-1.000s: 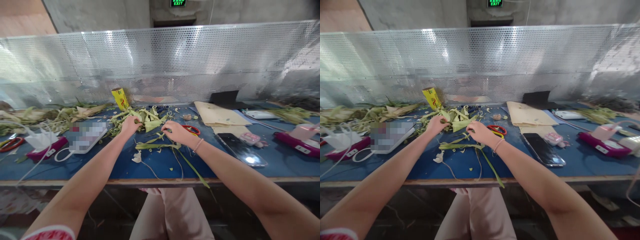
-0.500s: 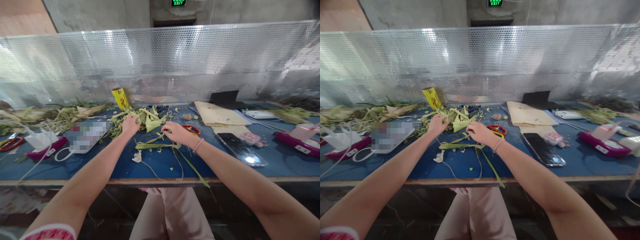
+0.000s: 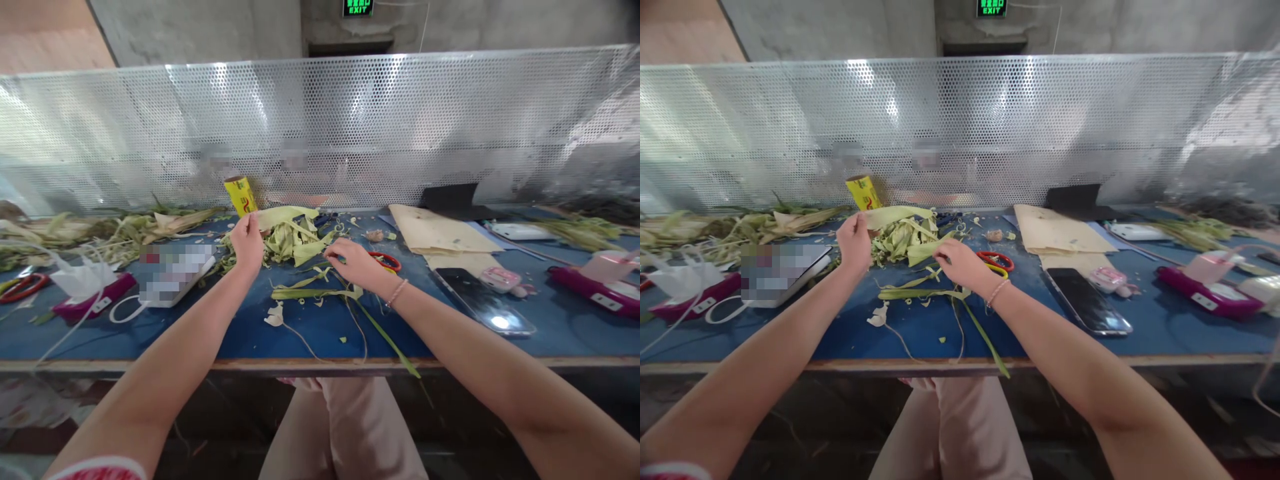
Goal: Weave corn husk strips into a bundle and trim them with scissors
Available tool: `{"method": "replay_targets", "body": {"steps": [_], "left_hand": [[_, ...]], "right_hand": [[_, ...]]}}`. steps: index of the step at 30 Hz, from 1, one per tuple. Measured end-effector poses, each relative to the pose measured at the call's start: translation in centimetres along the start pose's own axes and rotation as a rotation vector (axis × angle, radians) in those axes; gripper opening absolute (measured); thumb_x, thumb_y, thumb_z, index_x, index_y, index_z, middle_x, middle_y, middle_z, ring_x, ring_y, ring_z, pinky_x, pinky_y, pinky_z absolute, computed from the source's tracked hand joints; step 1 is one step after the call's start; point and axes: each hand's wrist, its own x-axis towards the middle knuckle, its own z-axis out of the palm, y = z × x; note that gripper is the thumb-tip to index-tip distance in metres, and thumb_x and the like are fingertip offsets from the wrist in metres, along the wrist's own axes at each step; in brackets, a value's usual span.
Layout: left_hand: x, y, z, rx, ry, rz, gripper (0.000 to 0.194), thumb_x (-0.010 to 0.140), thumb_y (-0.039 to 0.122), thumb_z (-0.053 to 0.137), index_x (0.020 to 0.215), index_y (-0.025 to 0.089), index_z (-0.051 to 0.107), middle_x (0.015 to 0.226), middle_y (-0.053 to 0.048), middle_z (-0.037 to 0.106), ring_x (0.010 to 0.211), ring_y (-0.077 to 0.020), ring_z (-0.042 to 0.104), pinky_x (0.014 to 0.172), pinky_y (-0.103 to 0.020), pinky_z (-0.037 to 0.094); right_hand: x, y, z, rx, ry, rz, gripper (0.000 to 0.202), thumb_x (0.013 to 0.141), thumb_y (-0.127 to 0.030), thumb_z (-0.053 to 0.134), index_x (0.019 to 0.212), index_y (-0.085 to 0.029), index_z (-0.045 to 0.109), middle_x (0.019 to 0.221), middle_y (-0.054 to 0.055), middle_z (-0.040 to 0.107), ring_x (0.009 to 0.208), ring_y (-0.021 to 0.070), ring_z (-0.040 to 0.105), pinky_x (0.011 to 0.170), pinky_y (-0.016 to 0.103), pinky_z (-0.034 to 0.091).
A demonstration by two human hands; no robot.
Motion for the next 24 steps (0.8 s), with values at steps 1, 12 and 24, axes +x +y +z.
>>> {"method": "replay_targets", "body": {"steps": [1, 12, 24], "left_hand": [[-0.1, -0.1, 0.2, -0.064, -0.037, -0.054, 0.029, 0.078, 0.037, 0.044, 0.082, 0.014, 0.063, 0.077, -0.005, 0.064, 0.059, -0.0130, 0.058, 0.054, -0.026, 0.049], [-2.5, 0.8, 1.4, -0.198, -0.533, -0.313, 0.026, 0.056, 0.037, 0.069, 0.066, 0.014, 0.062, 0.055, 0.000, 0.059, 0.045, -0.0096, 0.053, 0.047, -0.023, 0.047], [-3.7, 2.3, 1.6, -0.194, -0.609, -0.246, 0.027, 0.055, 0.027, 0.070, 0.076, 0.013, 0.061, 0.063, -0.002, 0.062, 0.060, -0.0120, 0.058, 0.059, -0.025, 0.048]], "right_hand": [[0.0, -0.1, -0.1, -0.007, 0.059, 0.005, 0.015, 0.080, -0.014, 0.043, 0.088, -0.015, 0.056, 0.088, 0.009, 0.056, 0.085, 0.0176, 0.053, 0.079, 0.034, 0.045], [0.2, 0.3, -0.6, -0.158, 0.235, 0.120, 0.023, 0.081, -0.030, 0.047, 0.100, -0.016, 0.050, 0.099, 0.012, 0.051, 0.096, 0.0224, 0.048, 0.088, 0.039, 0.037], [0.5, 0.2, -1.2, 0.174, 0.006, 0.550, 0.040, 0.082, -0.033, 0.032, 0.047, -0.018, 0.043, 0.045, 0.001, 0.053, 0.045, 0.0107, 0.049, 0.057, 0.023, 0.038]]}}
